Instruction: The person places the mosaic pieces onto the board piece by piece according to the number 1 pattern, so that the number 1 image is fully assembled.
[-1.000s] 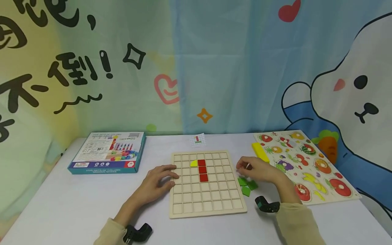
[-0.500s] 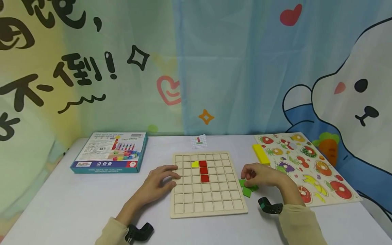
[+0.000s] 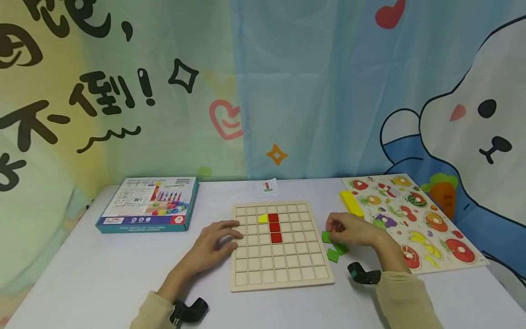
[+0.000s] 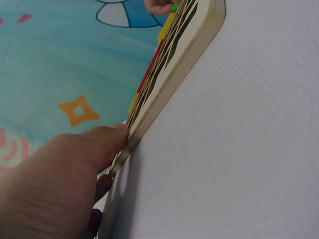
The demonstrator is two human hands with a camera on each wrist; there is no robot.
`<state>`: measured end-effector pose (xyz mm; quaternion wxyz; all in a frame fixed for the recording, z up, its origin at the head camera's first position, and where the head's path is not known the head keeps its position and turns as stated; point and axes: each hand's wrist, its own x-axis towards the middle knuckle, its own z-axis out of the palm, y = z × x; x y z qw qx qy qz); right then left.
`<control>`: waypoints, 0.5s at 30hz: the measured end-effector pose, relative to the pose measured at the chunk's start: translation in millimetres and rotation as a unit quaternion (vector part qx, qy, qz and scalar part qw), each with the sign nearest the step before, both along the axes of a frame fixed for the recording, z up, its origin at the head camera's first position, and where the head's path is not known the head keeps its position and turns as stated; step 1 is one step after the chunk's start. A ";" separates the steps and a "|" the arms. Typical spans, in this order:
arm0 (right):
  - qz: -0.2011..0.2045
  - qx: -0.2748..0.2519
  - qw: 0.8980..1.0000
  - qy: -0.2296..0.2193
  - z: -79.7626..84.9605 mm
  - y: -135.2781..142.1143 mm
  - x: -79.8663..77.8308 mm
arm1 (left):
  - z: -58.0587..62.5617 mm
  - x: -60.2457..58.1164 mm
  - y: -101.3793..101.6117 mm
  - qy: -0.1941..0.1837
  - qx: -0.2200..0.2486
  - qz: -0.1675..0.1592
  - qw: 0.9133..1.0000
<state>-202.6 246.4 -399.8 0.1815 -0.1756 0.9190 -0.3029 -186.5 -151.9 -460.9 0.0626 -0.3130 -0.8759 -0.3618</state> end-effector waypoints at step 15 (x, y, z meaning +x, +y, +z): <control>-0.040 -0.048 0.988 0.144 0.3 -20.6 -0.4 | 0.6 0.9 1.8 -0.013 -0.005 0.014 1.000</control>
